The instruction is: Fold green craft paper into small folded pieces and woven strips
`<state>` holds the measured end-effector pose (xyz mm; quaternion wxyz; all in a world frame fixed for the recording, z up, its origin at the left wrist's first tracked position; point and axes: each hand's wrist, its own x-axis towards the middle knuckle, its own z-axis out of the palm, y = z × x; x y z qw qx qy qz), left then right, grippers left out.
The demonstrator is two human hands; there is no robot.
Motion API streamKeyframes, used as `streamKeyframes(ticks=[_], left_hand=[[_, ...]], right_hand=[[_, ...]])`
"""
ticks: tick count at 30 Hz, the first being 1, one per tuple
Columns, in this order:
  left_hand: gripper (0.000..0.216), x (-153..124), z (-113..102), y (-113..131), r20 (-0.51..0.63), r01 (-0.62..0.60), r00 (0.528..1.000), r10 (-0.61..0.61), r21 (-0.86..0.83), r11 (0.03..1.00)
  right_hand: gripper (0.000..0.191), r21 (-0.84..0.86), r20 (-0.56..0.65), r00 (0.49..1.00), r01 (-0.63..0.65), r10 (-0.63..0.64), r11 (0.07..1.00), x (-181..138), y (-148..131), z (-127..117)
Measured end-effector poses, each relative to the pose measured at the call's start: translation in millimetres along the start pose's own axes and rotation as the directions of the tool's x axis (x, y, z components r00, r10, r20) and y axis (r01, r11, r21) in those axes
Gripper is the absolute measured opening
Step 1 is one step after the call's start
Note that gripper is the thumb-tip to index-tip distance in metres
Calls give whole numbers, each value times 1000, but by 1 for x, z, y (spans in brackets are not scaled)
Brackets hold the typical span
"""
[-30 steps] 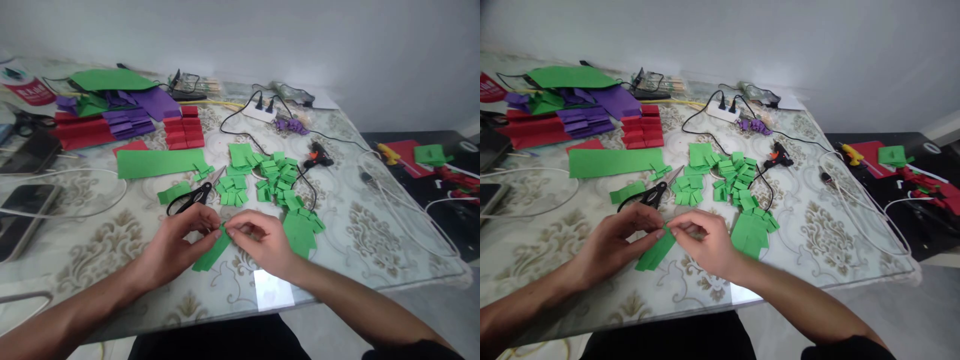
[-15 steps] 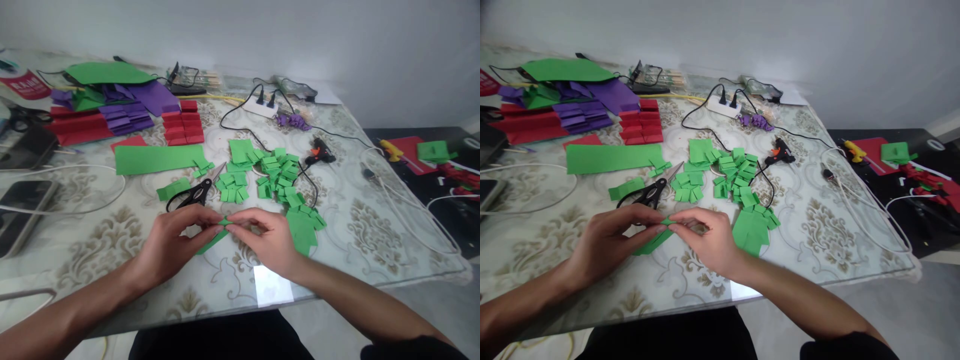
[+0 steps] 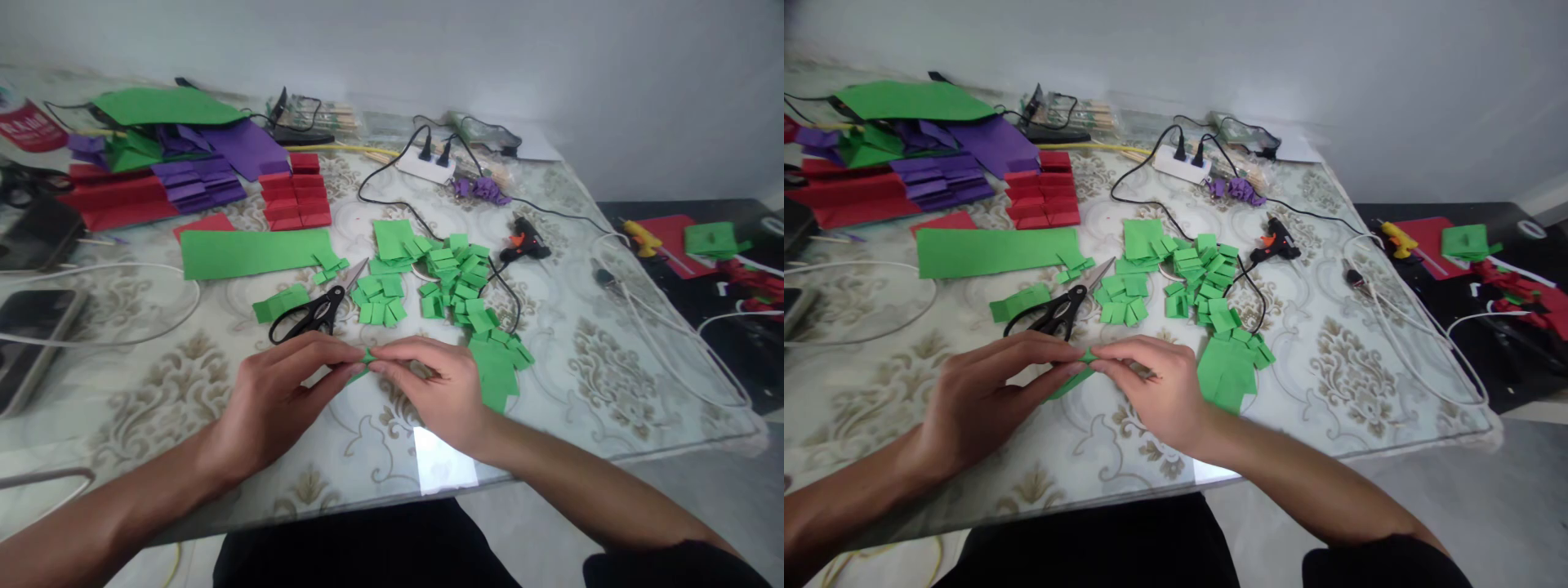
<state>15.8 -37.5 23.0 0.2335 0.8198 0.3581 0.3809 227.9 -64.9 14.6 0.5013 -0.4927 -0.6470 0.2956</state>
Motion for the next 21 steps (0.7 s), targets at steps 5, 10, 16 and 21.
streamKeyframes(ticks=[5,10,16,21], left_hand=[[16,2,-1,2,-12,-19,1000,19,27,999],[15,2,-1,2,-12,-10,1000,11,65,998],[15,0,1,0,1,-17,1000,17,89,996],[13,1,1,-1,10,77,997,-78,60,995]], right_hand=[[12,13,-4,1000,29,-29,999,1,-1,1],[11,6,1,999,38,-38,999,1,-2,1],[9,-5,17,999,30,-30,1000,1,-3,1],[13,18,8,996,86,-86,996,1,-1,0]])
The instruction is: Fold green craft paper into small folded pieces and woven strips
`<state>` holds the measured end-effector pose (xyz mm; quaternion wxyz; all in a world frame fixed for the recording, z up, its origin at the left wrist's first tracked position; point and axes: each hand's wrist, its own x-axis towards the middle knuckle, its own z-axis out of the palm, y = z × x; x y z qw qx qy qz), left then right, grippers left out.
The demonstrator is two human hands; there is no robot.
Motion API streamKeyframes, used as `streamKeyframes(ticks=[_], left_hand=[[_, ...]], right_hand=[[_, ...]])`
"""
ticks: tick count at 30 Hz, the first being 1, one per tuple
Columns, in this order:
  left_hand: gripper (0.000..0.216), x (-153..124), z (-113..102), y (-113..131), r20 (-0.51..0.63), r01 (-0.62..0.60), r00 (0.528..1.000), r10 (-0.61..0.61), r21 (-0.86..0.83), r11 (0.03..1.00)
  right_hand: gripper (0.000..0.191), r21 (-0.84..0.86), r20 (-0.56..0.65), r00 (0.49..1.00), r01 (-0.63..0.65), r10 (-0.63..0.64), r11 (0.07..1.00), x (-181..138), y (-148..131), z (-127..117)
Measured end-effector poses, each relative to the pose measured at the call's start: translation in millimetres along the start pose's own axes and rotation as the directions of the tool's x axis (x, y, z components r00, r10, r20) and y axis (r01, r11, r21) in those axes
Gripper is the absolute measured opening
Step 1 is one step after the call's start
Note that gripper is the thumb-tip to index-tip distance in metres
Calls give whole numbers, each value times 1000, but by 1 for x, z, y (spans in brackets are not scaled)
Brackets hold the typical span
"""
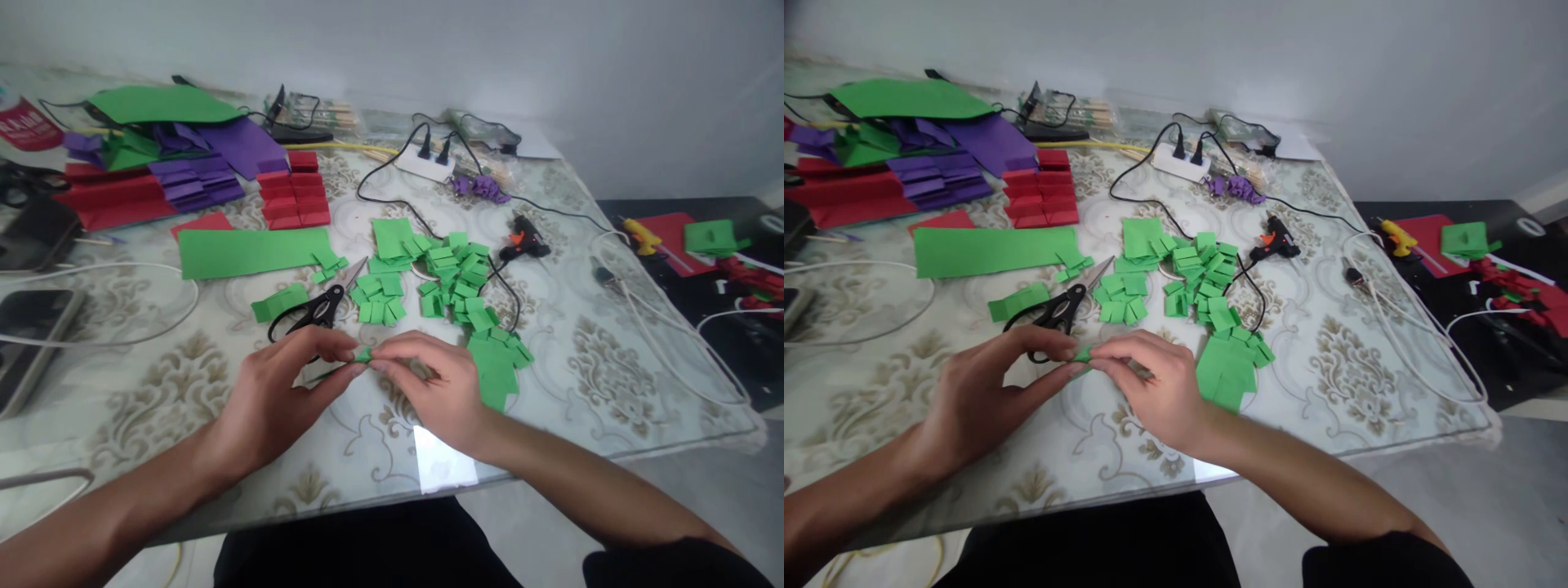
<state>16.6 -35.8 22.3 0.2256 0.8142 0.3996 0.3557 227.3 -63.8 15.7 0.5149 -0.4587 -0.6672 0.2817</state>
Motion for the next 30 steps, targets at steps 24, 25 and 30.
streamKeyframes(ticks=[24,25,30], left_hand=[[12,5,0,-1,181,-91,978,100,-57,994],[11,5,-1,0,185,-89,978,100,-67,994],[9,5,-3,0,160,-22,986,39,-109,994]], right_hand=[[23,460,318,856,-514,406,724,-1,7,7],[24,470,304,861,-507,407,722,-1,8,7],[40,507,243,865,-499,439,702,0,10,7]])
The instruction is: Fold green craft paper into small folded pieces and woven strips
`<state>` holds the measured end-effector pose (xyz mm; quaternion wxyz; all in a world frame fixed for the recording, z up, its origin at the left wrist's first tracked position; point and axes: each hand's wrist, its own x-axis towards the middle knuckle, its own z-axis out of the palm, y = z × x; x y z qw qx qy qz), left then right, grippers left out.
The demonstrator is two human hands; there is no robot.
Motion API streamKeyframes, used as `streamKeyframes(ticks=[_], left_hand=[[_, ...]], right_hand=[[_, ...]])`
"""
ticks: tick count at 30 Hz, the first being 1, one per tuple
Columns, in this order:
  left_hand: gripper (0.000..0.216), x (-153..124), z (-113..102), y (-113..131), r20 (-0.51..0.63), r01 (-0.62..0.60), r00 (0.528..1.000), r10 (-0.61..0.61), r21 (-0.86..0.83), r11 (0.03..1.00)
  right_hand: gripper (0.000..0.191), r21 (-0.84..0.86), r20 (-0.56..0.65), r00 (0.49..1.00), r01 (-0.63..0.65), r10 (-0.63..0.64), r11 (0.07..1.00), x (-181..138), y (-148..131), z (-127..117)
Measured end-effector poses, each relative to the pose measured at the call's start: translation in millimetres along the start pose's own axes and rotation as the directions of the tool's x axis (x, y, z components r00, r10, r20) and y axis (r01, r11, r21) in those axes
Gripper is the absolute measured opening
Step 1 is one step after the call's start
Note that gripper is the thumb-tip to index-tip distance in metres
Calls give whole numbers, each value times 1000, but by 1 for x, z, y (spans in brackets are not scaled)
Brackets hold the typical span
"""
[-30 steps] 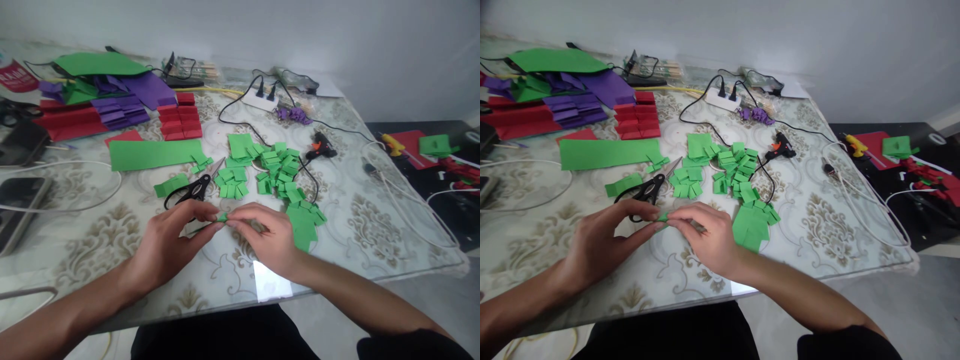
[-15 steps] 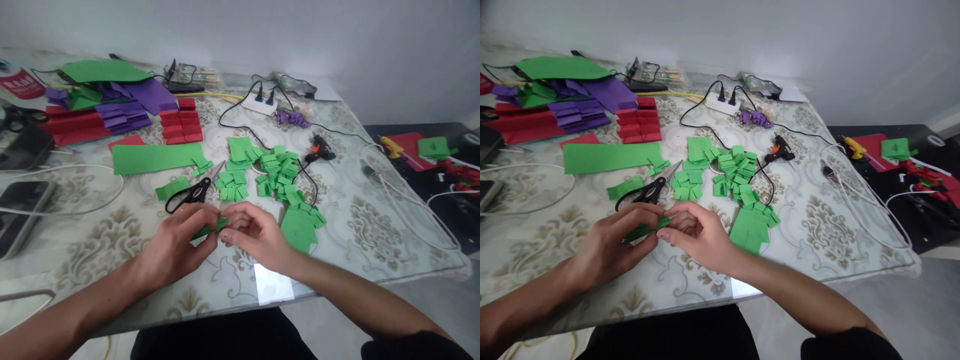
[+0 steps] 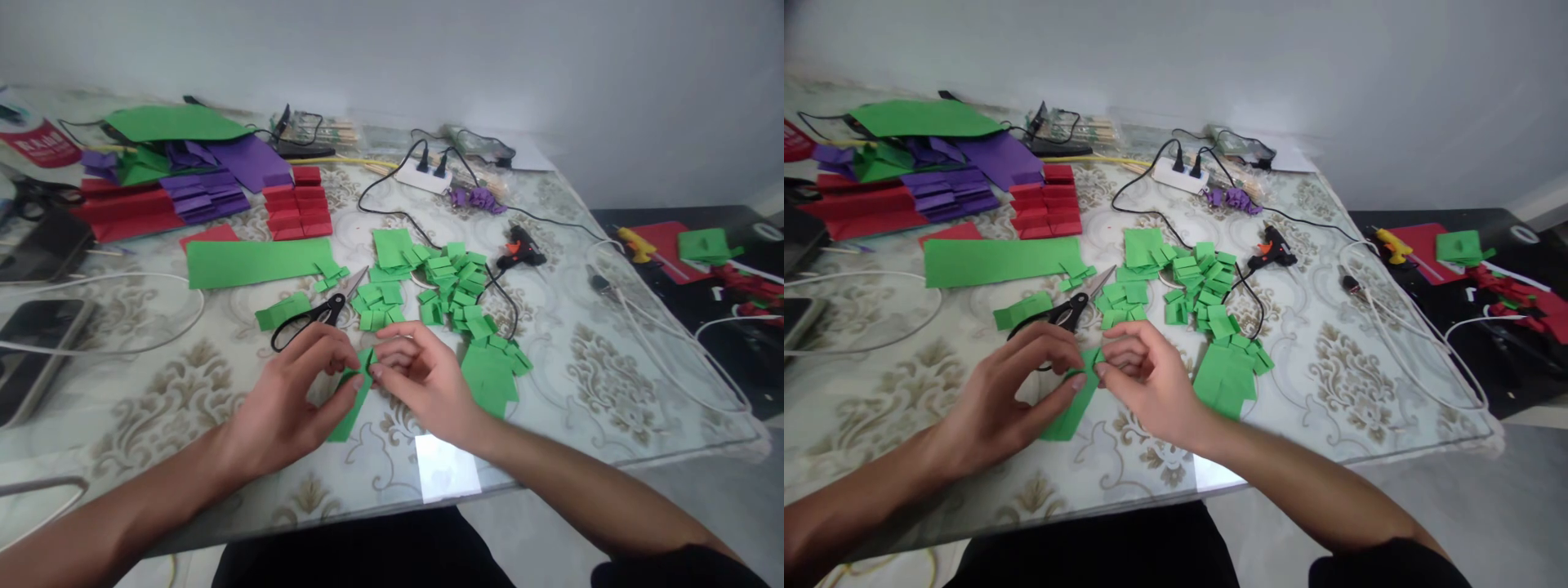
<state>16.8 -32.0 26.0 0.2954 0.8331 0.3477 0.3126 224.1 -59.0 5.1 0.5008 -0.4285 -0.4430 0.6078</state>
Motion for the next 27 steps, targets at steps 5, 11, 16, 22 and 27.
streamKeyframes(ticks=[5,11,16,22,27], left_hand=[[6,-2,4,-4,6,275,960,-280,-210,938],[14,1,1,0,158,371,928,-337,-321,871],[21,2,-2,0,161,410,912,-378,-308,858],[25,4,-3,2,181,412,910,-373,-294,862],[28,5,-5,1,211,415,907,-364,-305,857]], right_hand=[[28,-48,5,1000,-18,18,999,3,-2,-2],[20,-47,39,999,39,-37,998,3,-3,-2],[12,-105,43,998,49,-45,993,2,-6,-2],[12,-166,42,996,89,-83,982,0,-11,-4],[21,-227,68,983,182,-171,957,-2,-10,-5]])
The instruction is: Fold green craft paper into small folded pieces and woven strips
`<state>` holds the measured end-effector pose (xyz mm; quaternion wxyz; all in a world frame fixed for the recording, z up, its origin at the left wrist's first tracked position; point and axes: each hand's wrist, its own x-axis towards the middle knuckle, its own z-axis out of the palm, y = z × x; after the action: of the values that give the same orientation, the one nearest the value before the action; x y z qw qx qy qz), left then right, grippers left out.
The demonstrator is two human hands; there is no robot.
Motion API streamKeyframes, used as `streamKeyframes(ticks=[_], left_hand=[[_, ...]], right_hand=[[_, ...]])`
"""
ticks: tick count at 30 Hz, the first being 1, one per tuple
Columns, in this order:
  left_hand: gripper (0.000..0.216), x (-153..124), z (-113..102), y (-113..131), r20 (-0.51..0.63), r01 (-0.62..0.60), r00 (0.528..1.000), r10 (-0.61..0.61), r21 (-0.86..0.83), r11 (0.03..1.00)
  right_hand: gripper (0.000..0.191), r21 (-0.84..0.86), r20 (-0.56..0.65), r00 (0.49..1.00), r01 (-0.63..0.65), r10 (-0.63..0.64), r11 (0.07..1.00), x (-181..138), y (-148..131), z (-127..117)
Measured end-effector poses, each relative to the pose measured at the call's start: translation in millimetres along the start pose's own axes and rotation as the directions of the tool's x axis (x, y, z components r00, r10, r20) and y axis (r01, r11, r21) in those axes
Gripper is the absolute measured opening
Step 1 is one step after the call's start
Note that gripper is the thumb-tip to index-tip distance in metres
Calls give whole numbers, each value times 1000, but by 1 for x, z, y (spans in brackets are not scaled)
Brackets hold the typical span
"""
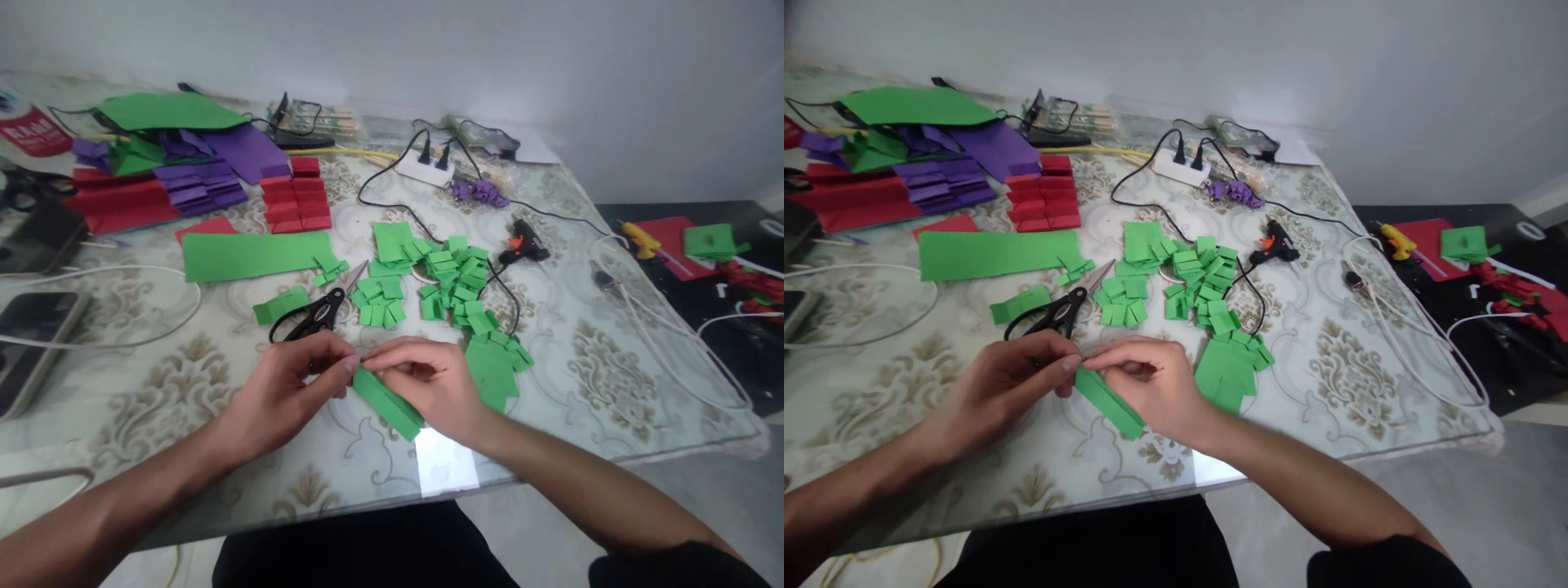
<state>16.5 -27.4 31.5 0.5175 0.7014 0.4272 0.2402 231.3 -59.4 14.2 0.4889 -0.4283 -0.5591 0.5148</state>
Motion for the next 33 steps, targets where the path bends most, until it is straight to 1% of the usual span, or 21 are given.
streamKeyframes(ticks=[2,4,6,8,10,12,17,19,25,29,33], left_hand=[[27,1,-1,-2,20,-2,1000,2,-7,1000],[25,1,-1,-5,36,-9,999,9,-12,1000],[25,1,0,-6,34,-16,999,16,-9,1000],[26,1,0,-7,19,-20,1000,20,9,1000],[27,1,0,-8,-4,-26,1000,26,47,999],[28,1,1,-8,-19,-36,999,38,86,996],[28,1,2,-7,-18,-33,999,36,126,992],[29,1,1,-7,-11,-31,999,32,139,990],[29,0,0,-7,18,-37,999,34,162,986],[28,0,0,-5,17,-39,999,37,166,985],[27,0,-2,-3,44,-47,998,41,153,987]], right_hand=[[22,-23,3,1000,31,-31,999,-1,0,0],[19,-18,-1,1000,27,-27,999,-1,0,0],[14,20,-13,999,-30,30,999,-1,-1,0],[11,66,-11,993,-118,119,991,0,-3,0],[10,88,24,979,-202,201,975,1,-4,-1],[11,86,62,964,-262,257,961,2,-5,-1],[25,69,104,934,-349,341,935,3,-3,0],[27,61,105,933,-353,346,934,2,-1,0],[26,18,70,954,-293,292,956,2,3,-1],[26,16,78,956,-285,283,958,1,3,-1],[24,23,82,961,-265,263,964,1,2,0]])
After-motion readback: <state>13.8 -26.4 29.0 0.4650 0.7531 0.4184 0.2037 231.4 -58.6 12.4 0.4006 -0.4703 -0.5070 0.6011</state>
